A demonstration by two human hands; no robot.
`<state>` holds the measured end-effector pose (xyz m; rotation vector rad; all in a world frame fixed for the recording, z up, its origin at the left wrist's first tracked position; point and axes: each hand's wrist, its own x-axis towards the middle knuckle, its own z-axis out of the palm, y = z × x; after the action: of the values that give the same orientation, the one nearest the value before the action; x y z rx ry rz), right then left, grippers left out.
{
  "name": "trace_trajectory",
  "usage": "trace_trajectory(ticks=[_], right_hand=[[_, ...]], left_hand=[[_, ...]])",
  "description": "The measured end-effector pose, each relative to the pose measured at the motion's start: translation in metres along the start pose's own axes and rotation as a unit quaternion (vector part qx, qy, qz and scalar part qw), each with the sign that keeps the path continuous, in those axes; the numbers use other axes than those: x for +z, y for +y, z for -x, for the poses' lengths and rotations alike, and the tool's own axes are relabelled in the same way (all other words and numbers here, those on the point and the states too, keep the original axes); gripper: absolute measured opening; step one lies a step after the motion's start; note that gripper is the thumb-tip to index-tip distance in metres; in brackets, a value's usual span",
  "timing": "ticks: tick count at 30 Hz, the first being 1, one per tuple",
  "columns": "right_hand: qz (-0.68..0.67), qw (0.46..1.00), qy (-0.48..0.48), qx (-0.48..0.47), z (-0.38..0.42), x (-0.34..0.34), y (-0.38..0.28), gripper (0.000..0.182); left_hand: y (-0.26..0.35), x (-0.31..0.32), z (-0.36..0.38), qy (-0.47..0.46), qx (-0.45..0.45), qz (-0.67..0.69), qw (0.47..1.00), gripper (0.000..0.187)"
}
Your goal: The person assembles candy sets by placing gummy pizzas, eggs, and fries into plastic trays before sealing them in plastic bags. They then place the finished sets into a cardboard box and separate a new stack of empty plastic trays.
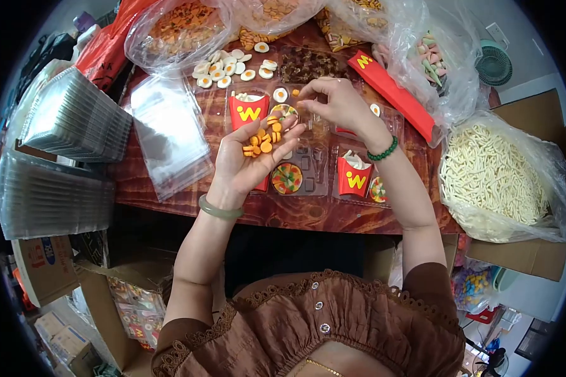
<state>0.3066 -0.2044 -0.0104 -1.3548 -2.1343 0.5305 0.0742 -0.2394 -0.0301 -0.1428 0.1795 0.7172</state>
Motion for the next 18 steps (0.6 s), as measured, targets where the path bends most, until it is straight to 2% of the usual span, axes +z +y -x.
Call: trace_trajectory(ticks=[4,6,9,12,14,16,18], right_hand=[[0.066,0.998,-0.015,-0.001,0.001,0.017,0.025,0.018],[0.094,0.995,-0.001,-0.027,-0.001,0.029,0.032,0.018],[0.122,0.992,-0.006,0.003,-0.005,0.035,0.034,0.018],[0.047,0.998,-0.014,0.037,-0.01,0.028,0.027,0.017],[-0.006,0.995,0.079,0.055,-0.014,0.025,0.022,0.016],[0.013,0.995,0.088,0.053,-0.02,0.029,0.03,0.015],[0.168,0.984,0.053,0.003,-0.024,0.036,0.039,0.014]], left_hand=[[-0.01,0.002,0.008,0.033,-0.011,-0.056,0.998,0.04],[-0.011,-0.006,0.01,0.018,-0.023,-0.067,0.997,0.04],[-0.014,-0.015,0.012,-0.001,-0.033,-0.099,0.995,0.04],[-0.017,-0.015,0.017,0.016,-0.02,-0.137,0.99,0.041],[-0.019,-0.014,0.017,0.043,-0.009,-0.152,0.987,0.042],[-0.021,-0.013,0.013,0.052,-0.021,-0.169,0.984,0.041],[-0.022,-0.014,0.011,0.047,-0.028,-0.168,0.984,0.04]])
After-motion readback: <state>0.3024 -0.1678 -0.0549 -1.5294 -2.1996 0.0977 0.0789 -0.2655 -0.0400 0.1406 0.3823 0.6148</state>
